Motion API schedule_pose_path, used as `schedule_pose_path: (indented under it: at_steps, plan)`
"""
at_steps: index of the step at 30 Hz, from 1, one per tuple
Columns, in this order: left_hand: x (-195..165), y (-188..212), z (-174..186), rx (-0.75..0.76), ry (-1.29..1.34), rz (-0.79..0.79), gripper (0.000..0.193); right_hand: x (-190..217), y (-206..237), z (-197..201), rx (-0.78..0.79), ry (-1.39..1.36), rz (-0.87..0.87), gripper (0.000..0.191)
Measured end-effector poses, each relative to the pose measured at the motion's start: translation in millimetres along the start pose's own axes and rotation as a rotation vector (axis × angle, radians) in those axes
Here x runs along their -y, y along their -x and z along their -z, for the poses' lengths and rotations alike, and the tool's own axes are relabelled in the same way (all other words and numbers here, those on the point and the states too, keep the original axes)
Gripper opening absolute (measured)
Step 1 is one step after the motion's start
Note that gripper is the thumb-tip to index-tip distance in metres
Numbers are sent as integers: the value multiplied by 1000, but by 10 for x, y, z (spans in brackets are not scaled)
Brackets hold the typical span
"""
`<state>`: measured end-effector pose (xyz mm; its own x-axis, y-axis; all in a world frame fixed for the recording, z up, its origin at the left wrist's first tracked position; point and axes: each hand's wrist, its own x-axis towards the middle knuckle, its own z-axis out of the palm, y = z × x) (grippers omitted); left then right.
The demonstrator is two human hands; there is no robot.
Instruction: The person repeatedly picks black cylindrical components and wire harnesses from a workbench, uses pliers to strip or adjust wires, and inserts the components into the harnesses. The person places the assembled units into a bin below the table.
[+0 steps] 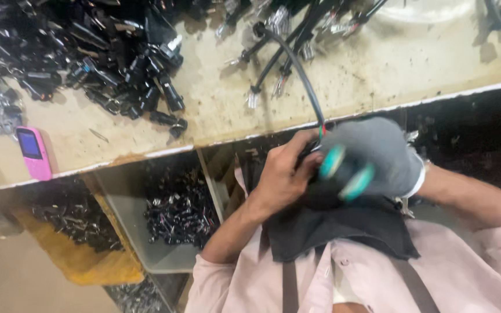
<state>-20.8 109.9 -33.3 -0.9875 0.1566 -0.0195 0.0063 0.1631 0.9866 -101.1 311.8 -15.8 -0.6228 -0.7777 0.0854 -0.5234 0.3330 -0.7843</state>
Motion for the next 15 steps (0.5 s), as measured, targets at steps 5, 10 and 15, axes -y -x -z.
schedule_pose_path:
  at_steps: [5, 10, 15]
  plan:
    - [66, 81, -77, -102, 3, -46, 35, 102, 130, -142, -417, -497, -149, 10]
    - [210, 190, -98, -14, 85, -81, 36, 249, 241, -140, -548, -1273, -237, 10]
    - [66, 128, -201, 94, -8, -171, 51, 41, 4, -20, -639, -971, -413, 10]
